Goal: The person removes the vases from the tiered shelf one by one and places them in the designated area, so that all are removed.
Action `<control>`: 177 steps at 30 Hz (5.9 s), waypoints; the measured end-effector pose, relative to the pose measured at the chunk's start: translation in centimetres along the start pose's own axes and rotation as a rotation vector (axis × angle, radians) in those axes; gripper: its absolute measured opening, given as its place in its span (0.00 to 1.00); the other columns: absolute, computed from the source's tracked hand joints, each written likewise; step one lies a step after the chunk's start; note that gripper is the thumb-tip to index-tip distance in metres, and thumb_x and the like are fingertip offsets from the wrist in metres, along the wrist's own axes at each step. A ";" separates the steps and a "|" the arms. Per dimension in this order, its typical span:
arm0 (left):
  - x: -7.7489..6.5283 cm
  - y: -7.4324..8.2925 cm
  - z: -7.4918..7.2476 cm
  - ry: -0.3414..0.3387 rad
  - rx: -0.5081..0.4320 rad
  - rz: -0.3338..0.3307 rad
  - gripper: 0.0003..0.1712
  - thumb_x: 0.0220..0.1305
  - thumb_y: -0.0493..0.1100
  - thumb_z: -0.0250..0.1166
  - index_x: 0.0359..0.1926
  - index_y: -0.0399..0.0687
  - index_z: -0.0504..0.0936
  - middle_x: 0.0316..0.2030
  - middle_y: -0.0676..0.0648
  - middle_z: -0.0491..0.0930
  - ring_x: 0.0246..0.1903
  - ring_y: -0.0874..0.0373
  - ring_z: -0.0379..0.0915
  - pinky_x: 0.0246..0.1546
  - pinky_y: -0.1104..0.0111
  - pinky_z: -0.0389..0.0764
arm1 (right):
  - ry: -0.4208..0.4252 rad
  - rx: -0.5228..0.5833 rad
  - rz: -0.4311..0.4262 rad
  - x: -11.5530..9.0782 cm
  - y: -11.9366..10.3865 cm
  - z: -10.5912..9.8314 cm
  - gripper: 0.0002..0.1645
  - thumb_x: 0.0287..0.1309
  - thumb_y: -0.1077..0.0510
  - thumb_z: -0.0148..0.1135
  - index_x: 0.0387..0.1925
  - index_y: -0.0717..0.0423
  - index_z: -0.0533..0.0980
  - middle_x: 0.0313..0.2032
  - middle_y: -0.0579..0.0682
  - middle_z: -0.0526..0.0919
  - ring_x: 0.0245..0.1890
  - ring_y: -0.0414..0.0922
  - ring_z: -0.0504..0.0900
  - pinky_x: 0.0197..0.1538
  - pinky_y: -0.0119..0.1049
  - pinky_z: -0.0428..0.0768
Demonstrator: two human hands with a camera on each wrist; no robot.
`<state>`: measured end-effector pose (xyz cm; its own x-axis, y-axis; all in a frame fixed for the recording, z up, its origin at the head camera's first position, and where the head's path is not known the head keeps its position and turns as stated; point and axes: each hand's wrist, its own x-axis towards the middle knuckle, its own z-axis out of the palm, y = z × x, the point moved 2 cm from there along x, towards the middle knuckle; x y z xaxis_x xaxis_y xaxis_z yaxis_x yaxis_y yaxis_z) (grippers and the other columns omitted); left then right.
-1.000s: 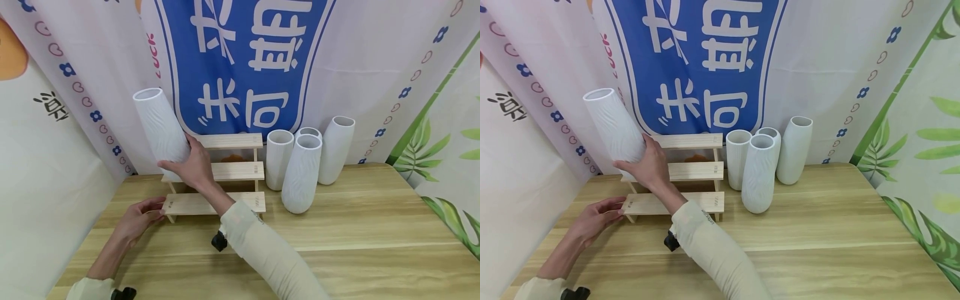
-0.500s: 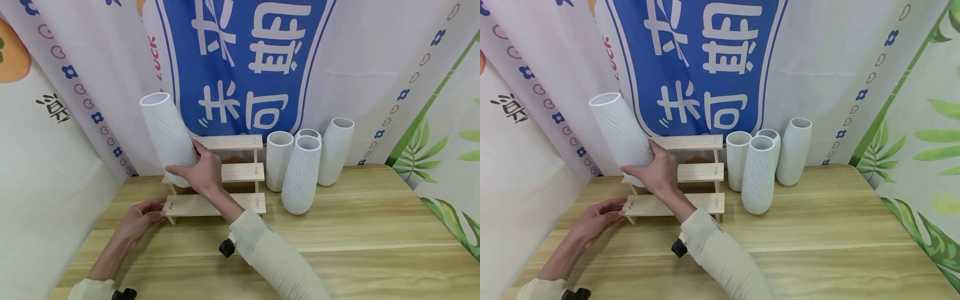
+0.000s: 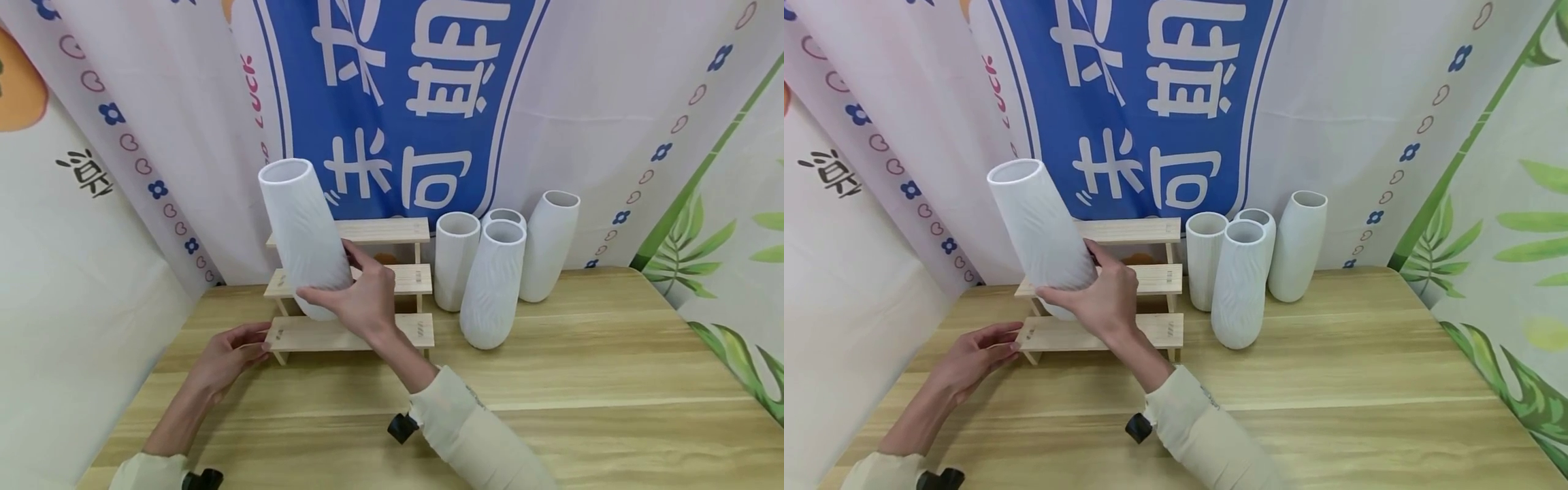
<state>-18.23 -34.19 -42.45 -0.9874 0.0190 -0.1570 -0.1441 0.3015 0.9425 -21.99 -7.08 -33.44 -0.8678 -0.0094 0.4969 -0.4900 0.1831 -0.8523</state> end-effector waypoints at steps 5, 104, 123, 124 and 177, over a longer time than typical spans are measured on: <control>0.0 0.1 0.1 0.004 -0.005 -0.003 0.31 0.79 0.30 0.58 0.78 0.27 0.64 0.60 0.38 0.76 0.48 0.69 0.83 0.55 0.74 0.89 | 0.011 0.022 0.008 -0.7 0.1 -1.3 0.51 0.37 0.51 0.94 0.67 0.49 0.81 0.57 0.50 0.89 0.57 0.47 0.88 0.57 0.44 0.93; -0.2 -0.1 -0.1 -0.008 -0.012 0.002 0.33 0.80 0.32 0.60 0.79 0.29 0.63 0.63 0.37 0.75 0.49 0.70 0.82 0.58 0.75 0.88 | 0.244 -0.292 0.180 -9.1 0.3 -27.7 0.48 0.36 0.68 0.91 0.63 0.52 0.80 0.51 0.32 0.85 0.49 0.31 0.85 0.42 0.19 0.89; 0.0 -0.2 -0.1 0.001 -0.010 -0.019 0.33 0.79 0.31 0.59 0.80 0.29 0.62 0.62 0.37 0.75 0.48 0.70 0.81 0.56 0.76 0.88 | 0.350 -0.201 0.311 -7.2 1.7 -31.6 0.50 0.39 0.70 0.89 0.61 0.41 0.73 0.57 0.37 0.77 0.54 0.34 0.80 0.40 0.18 0.88; 0.0 -0.2 -0.1 0.002 -0.010 -0.022 0.33 0.79 0.31 0.59 0.80 0.29 0.62 0.61 0.38 0.75 0.48 0.70 0.81 0.56 0.76 0.88 | 0.351 -0.229 0.316 -7.1 1.8 -31.6 0.50 0.40 0.69 0.89 0.61 0.41 0.72 0.57 0.35 0.76 0.54 0.34 0.79 0.40 0.18 0.88; 0.2 -0.3 -0.1 -0.002 -0.005 -0.021 0.33 0.79 0.31 0.59 0.79 0.28 0.62 0.62 0.37 0.75 0.49 0.70 0.81 0.57 0.76 0.88 | 0.345 -0.355 0.422 -3.4 9.2 -29.2 0.58 0.45 0.50 0.90 0.74 0.53 0.68 0.69 0.52 0.75 0.67 0.48 0.74 0.69 0.49 0.81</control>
<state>-18.40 -34.38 -42.72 -0.9841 0.0149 -0.1770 -0.1647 0.2970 0.9405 -21.16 23.36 -38.17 -0.8742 0.4398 0.2059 -0.0045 0.4165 -0.9091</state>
